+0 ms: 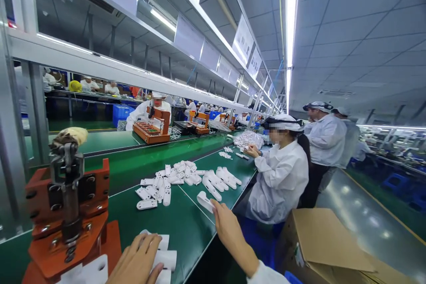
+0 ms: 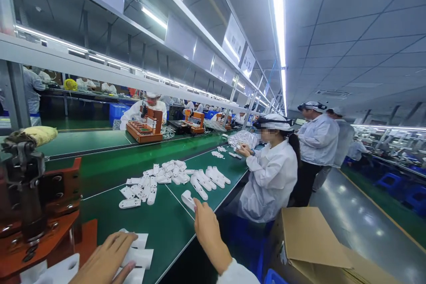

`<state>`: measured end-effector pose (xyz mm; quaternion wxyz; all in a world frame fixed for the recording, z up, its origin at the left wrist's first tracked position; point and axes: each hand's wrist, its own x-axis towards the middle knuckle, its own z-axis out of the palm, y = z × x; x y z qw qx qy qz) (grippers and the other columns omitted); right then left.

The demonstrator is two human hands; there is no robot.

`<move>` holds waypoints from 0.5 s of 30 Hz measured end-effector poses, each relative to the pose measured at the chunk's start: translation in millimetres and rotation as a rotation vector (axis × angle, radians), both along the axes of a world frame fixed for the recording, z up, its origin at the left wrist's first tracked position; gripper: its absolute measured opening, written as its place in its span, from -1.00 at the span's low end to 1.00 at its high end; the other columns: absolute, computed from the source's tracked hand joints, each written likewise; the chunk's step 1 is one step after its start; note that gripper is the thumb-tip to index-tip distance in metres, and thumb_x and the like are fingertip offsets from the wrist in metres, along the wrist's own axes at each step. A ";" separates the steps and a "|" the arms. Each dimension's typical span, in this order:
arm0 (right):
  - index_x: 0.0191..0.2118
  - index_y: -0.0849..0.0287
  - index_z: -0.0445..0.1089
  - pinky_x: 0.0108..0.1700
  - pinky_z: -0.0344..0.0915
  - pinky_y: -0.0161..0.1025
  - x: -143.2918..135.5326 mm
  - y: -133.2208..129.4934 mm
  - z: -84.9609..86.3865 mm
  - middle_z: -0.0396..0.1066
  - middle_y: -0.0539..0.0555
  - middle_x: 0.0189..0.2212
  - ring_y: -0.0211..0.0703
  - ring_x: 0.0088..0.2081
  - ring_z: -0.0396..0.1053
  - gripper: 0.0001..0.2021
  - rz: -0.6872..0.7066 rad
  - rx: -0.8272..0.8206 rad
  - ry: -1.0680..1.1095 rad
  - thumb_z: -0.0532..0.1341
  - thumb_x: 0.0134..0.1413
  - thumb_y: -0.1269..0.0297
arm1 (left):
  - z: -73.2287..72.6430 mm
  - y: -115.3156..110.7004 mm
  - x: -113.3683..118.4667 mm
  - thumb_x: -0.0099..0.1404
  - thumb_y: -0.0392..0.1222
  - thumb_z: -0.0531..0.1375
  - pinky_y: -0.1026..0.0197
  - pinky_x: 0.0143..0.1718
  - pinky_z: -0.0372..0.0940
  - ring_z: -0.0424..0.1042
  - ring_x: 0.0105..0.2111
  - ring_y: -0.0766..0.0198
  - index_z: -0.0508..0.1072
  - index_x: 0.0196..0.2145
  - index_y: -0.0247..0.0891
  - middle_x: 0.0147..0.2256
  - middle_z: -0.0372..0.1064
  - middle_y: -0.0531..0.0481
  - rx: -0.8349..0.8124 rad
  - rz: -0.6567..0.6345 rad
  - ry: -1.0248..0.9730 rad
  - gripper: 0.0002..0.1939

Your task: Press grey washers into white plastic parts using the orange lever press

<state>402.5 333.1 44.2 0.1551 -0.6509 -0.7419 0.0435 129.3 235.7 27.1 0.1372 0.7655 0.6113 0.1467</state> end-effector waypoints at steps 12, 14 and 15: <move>0.35 0.23 0.21 0.20 0.23 0.11 -55.7 50.6 -28.1 0.27 0.34 0.25 0.27 0.22 0.24 -0.50 0.014 0.126 -0.099 0.07 0.35 0.36 | 27.4 31.8 14.6 0.43 -0.14 0.03 -0.17 0.36 0.01 -0.04 0.40 -0.18 0.32 0.29 -0.29 0.34 0.19 -0.16 -0.148 0.010 0.253 -0.47; 0.33 0.21 0.24 0.21 0.24 -0.02 -73.3 57.2 -25.0 0.29 0.27 0.25 0.13 0.22 0.25 -0.53 0.105 0.123 -0.064 0.04 0.36 0.37 | 25.4 34.6 15.1 0.46 -0.19 -0.06 -0.18 0.34 0.03 -0.02 0.39 -0.18 0.35 0.26 -0.32 0.32 0.22 -0.17 -0.105 0.015 0.270 -0.50; 0.32 0.19 0.25 0.21 0.25 -0.06 -83.3 60.8 -23.7 0.30 0.24 0.24 0.08 0.22 0.25 -0.55 0.145 0.113 -0.044 0.05 0.37 0.37 | 24.0 37.0 14.9 0.46 -0.25 -0.08 -0.18 0.34 0.05 -0.01 0.39 -0.18 0.36 0.25 -0.32 0.32 0.23 -0.16 -0.099 0.015 0.276 -0.50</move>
